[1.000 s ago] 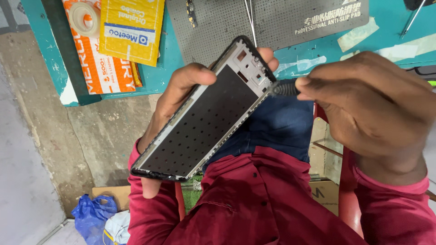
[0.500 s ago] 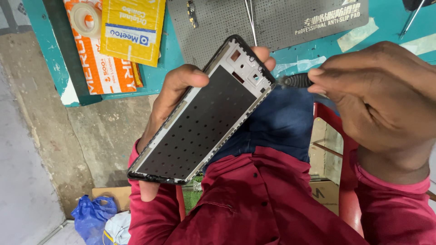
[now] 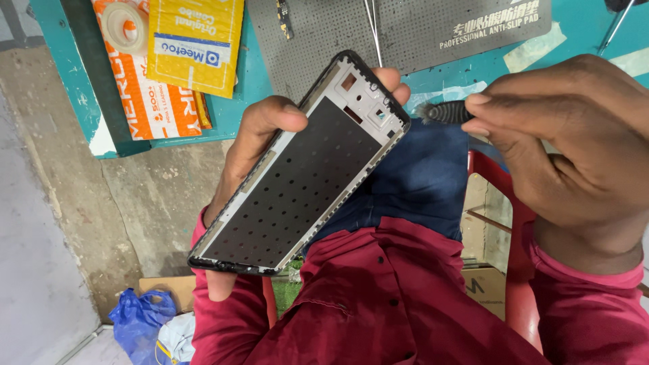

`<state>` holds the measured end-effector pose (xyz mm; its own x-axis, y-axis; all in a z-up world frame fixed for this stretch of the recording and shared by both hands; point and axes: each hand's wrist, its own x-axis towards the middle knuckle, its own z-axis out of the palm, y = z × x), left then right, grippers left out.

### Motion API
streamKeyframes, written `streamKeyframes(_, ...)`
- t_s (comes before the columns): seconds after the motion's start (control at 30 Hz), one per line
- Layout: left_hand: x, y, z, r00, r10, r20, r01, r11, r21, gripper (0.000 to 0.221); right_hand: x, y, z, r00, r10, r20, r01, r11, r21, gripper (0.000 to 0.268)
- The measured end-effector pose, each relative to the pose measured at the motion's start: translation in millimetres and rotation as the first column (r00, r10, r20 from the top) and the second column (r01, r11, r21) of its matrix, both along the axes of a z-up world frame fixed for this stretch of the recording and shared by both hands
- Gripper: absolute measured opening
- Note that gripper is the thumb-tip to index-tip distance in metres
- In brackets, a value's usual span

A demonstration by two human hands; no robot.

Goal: The person cleans the interior of a disassembled smartphone chassis using tweezers to remove debris, a brush to sweep surfaces, and a liquid solvent applied from a bottle. The person rotates the chassis to access different edges and corners while working at a bench.

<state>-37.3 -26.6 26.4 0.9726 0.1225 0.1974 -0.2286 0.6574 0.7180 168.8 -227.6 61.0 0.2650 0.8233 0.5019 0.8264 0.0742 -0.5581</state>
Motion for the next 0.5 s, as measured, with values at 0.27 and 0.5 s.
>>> streamKeyframes(0.27, 6, 3, -1, 0.999, 0.007, 0.045, -0.010, 0.998, 0.058, 0.041, -4, 8, 9, 0.999, -0.040, -0.005, 0.040, 0.999, 0.008, 0.013)
streamKeyframes(0.5, 2, 1, 6, 0.998, 0.022, -0.060, -0.021, 0.999, 0.027, 0.038, -9, 8, 10, 0.995, -0.099, 0.015, 0.100, 0.994, -0.045, 0.012)
